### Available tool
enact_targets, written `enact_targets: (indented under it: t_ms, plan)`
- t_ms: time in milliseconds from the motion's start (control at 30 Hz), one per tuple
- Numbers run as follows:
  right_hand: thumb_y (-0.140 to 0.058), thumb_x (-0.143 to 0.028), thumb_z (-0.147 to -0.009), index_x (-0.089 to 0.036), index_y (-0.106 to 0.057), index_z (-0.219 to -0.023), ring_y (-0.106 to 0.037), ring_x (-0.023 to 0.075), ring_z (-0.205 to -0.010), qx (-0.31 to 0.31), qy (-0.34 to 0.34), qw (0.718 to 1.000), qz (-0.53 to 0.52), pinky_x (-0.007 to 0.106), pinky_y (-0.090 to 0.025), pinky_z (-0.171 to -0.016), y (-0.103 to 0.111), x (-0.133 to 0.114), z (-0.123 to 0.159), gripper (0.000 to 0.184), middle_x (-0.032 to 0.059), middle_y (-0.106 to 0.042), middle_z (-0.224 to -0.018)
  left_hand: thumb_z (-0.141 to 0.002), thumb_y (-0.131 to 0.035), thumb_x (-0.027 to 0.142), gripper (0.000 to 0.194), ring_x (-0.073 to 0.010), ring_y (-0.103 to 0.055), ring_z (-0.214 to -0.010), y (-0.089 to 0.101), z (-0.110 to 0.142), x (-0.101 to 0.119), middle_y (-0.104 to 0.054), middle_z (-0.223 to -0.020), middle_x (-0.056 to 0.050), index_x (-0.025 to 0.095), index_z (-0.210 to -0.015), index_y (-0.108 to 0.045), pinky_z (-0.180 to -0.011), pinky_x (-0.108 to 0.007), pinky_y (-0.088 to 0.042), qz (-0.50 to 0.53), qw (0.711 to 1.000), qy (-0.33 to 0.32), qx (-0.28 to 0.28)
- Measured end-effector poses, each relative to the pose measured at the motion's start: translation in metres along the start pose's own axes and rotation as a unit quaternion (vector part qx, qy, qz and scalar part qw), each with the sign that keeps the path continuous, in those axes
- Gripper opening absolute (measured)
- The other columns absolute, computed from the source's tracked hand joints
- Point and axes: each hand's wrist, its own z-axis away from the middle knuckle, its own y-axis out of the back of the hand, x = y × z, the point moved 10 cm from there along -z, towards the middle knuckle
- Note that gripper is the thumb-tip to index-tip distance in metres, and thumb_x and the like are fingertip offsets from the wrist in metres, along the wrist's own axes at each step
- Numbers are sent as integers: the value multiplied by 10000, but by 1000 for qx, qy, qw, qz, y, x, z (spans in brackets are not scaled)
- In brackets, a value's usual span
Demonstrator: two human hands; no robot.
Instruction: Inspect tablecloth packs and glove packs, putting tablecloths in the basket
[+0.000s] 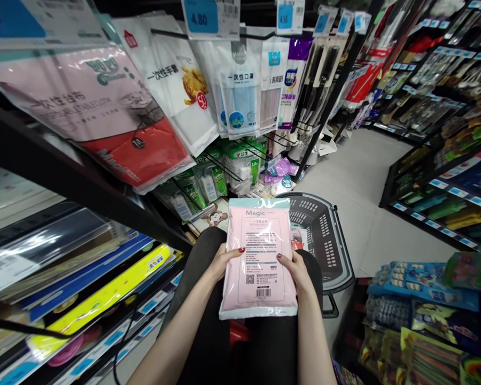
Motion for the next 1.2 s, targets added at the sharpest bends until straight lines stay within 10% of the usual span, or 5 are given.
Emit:
enact_targets:
  t_ms: [1200]
  plan:
    - [-701, -320, -614, -165, -634, -891, -622, 248, -754, -7, -6, 1000, -3, 384, -469, -706, 1, 1, 0, 325, 76, -684, -852, -588, -687, 198, 363, -305, -621, -852, -1, -1, -2, -691, -885, -119, 95, -934, -647, -808, -407, -443, -9, 1000, 10, 12]
